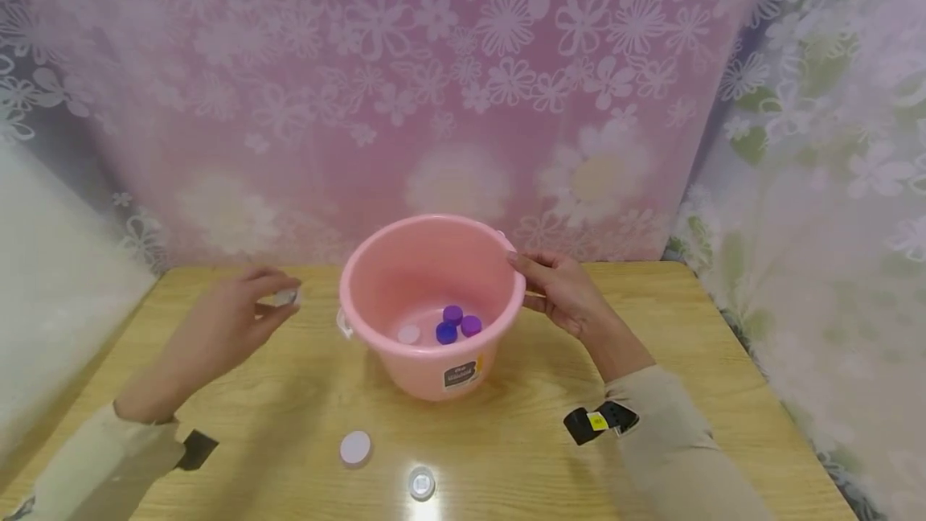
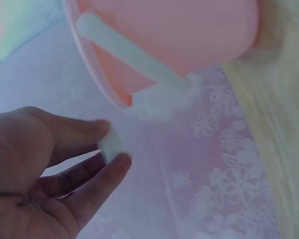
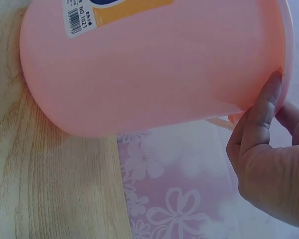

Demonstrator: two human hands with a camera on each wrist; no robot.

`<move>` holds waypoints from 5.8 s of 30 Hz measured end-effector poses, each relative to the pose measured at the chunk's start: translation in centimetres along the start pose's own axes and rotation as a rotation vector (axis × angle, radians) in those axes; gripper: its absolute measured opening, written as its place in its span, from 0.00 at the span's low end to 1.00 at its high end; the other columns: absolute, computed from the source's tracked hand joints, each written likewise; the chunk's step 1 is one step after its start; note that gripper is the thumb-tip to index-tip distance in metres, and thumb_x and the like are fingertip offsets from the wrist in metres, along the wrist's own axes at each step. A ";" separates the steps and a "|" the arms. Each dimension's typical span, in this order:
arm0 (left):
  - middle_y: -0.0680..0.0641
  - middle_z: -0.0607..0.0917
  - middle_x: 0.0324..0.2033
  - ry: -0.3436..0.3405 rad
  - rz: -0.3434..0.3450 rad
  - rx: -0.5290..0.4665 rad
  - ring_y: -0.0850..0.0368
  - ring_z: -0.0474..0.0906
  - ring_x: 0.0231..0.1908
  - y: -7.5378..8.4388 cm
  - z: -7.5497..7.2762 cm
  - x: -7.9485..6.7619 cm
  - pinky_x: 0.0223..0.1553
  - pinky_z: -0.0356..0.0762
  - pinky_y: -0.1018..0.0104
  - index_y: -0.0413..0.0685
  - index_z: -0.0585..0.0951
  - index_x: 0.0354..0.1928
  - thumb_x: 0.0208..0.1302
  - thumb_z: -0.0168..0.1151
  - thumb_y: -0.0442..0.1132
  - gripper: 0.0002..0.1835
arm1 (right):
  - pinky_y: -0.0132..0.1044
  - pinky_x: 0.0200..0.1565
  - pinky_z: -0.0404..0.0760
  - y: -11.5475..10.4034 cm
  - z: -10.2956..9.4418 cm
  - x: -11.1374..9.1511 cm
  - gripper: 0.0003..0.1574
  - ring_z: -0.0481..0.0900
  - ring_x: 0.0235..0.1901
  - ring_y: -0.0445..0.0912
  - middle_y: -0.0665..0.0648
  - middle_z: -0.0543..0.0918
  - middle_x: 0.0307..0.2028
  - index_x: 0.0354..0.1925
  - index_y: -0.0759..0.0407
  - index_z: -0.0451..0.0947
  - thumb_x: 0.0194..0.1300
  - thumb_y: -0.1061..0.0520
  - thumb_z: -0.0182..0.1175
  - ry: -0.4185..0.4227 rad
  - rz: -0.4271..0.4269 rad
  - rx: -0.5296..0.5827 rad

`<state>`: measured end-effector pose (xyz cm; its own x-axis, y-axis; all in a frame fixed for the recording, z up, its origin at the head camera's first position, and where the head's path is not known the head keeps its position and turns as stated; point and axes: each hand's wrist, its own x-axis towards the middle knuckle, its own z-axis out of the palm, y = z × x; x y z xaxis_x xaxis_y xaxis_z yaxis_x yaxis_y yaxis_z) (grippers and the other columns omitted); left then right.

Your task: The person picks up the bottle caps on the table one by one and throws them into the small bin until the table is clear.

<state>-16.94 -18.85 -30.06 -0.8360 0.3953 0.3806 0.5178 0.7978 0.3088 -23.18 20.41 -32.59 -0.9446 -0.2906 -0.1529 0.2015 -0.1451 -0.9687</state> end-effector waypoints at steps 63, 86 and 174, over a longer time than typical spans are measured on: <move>0.45 0.76 0.44 0.243 -0.127 -0.261 0.54 0.75 0.38 -3.5 5.2 2.0 0.31 0.77 0.59 0.43 0.75 0.47 0.66 0.53 0.35 0.10 | 0.33 0.40 0.83 0.0 -0.2 0.2 0.26 0.82 0.38 0.43 0.56 0.80 0.42 0.57 0.68 0.67 0.69 0.52 0.57 0.020 0.003 0.037; 0.57 0.78 0.42 -0.339 0.419 -0.042 0.62 0.73 0.43 1.2 11.3 -7.5 0.52 0.76 0.55 0.55 0.83 0.43 0.60 0.67 0.40 0.09 | 0.36 0.41 0.83 0.1 0.2 0.2 0.18 0.83 0.38 0.45 0.56 0.81 0.40 0.51 0.65 0.73 0.69 0.54 0.57 0.003 -0.001 0.083; 0.49 0.79 0.48 -0.312 0.420 0.028 0.53 0.77 0.47 2.7 4.6 11.3 0.52 0.75 0.60 0.47 0.81 0.52 0.61 0.66 0.37 0.16 | 0.36 0.41 0.83 0.6 0.1 0.2 0.20 0.82 0.39 0.44 0.56 0.79 0.41 0.52 0.66 0.70 0.70 0.52 0.57 0.030 -0.015 0.064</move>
<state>-25.86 -10.14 -28.96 -0.5739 0.7971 0.1879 0.8186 0.5516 0.1604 -23.25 20.19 -33.19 -0.9547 -0.2596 -0.1454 0.2027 -0.2097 -0.9565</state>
